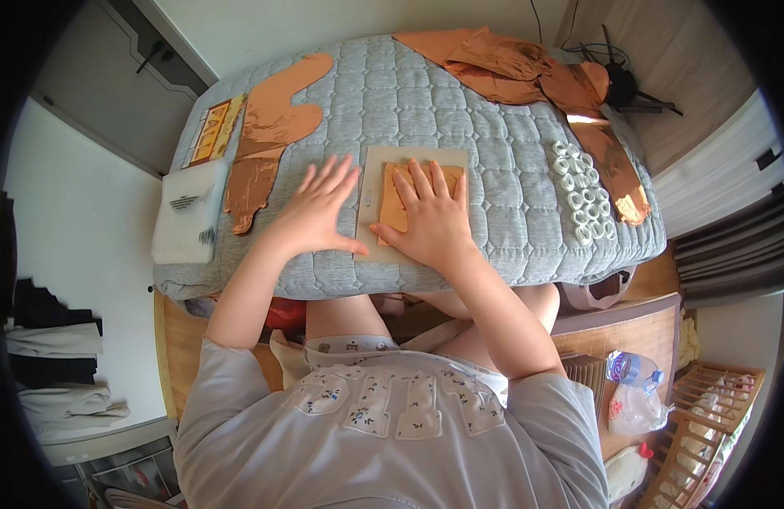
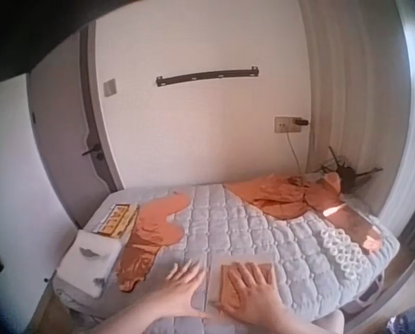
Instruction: The person folds a foil balloon by hand into a rectangle, places it onto a cardboard packaging backing, and smooths it down.
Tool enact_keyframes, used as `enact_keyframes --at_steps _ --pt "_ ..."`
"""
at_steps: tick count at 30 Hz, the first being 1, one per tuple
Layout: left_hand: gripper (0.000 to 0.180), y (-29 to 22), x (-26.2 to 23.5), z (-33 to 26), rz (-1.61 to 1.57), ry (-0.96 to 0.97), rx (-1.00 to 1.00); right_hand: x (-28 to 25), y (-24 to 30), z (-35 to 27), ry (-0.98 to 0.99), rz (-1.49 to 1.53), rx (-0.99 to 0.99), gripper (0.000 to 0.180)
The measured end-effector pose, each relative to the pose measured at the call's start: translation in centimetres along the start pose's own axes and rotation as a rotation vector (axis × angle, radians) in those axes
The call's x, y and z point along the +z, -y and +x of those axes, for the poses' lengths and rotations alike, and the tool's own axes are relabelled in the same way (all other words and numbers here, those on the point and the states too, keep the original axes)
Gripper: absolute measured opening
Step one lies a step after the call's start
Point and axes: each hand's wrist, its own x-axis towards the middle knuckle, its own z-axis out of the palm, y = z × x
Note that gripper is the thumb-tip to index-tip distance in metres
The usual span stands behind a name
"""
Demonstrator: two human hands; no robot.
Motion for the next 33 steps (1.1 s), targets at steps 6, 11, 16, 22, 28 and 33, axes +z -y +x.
enact_keyframes --at_steps 6,11,16,22,28,33 --pt "0.075 11.4 -1.8 -12.4 0.030 -0.542 -0.655 -0.2 0.6 -0.1 -0.036 -0.006 -0.018 0.088" --pt "0.065 18.4 -0.3 -21.7 0.236 -0.645 -1.081 -0.8 0.5 -0.2 -0.043 0.014 -0.049 0.086" --pt "0.057 19.4 1.6 -22.6 -0.044 -0.691 -1.102 -0.9 0.5 -0.2 -0.013 -0.023 -0.005 0.085" --pt "0.044 16.9 -0.9 -22.3 0.126 -0.802 -1.097 -0.6 0.9 0.1 0.000 -0.020 -0.009 0.086" --pt "0.023 8.6 -3.4 -15.2 -0.294 -1.122 -0.852 -0.7 0.4 -0.4 -0.015 -0.029 0.010 0.084" --pt "0.027 1.7 -0.5 -7.8 0.032 -0.937 -0.425 -1.0 0.9 -0.1 -0.035 -0.031 0.004 0.084"
